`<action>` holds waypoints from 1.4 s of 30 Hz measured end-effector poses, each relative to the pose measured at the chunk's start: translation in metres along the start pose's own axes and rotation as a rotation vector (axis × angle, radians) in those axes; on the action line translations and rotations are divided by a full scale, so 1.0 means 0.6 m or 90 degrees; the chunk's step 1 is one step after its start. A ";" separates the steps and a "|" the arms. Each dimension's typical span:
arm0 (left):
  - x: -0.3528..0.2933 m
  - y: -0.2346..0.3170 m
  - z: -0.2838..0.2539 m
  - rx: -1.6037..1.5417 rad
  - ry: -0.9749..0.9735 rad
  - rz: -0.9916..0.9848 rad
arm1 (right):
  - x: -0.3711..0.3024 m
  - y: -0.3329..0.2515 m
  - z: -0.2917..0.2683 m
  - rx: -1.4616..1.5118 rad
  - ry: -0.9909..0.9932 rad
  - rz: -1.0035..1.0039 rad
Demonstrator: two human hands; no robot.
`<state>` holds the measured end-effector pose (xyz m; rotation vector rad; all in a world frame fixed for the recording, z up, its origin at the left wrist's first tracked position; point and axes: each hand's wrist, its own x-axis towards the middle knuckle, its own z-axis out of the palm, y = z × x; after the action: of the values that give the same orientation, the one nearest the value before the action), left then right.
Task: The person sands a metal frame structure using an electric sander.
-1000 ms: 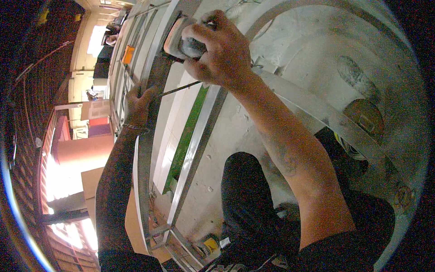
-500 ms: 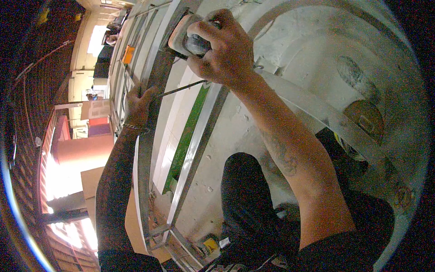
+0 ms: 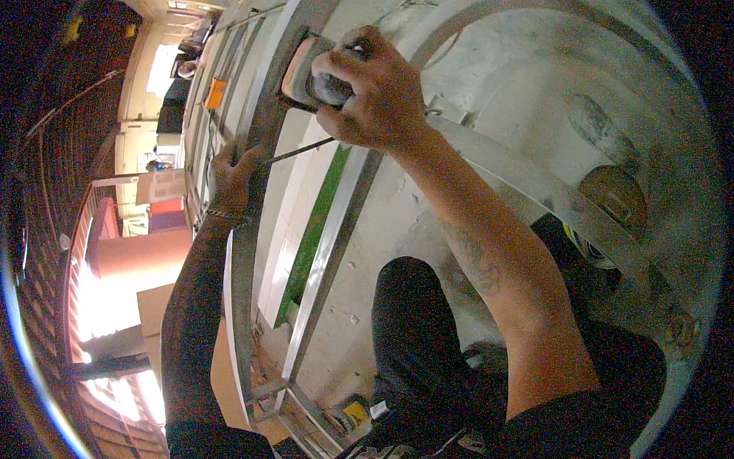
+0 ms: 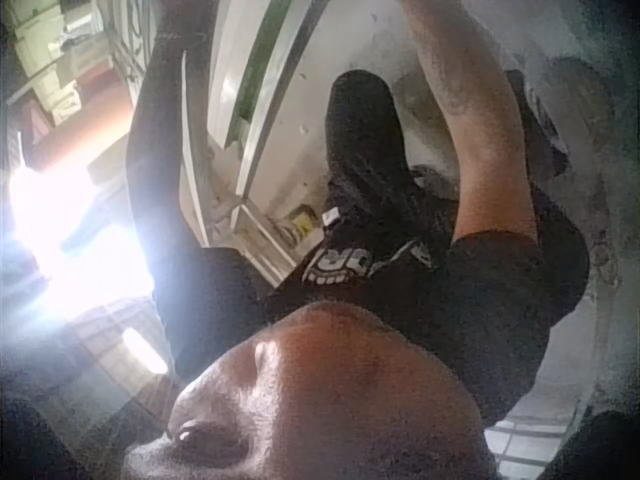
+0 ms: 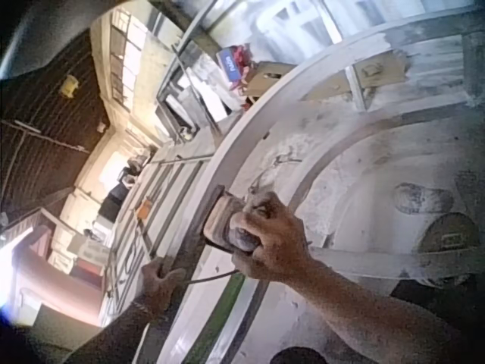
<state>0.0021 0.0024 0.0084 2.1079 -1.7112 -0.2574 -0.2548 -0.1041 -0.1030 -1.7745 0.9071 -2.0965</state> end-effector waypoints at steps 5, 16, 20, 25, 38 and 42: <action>0.002 -0.008 -0.003 0.026 0.006 -0.004 | -0.010 0.012 0.000 -0.002 -0.008 0.021; 0.000 -0.008 -0.001 -0.016 0.004 -0.004 | -0.019 0.021 -0.002 -0.018 -0.010 0.025; 0.000 -0.009 -0.004 -0.004 0.000 -0.014 | -0.015 0.026 -0.002 -0.016 0.000 -0.010; 0.001 -0.004 -0.005 -0.014 -0.007 -0.007 | -0.018 0.016 0.000 -0.011 -0.031 -0.001; -0.002 0.003 -0.003 -0.005 0.002 -0.011 | -0.019 0.017 -0.004 -0.001 0.003 0.019; 0.002 -0.006 0.002 -0.008 0.001 -0.004 | -0.019 0.019 -0.006 -0.017 -0.004 -0.004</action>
<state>0.0050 0.0016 0.0063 2.1048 -1.6982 -0.2676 -0.2581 -0.1057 -0.1192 -1.7991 0.9336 -2.0905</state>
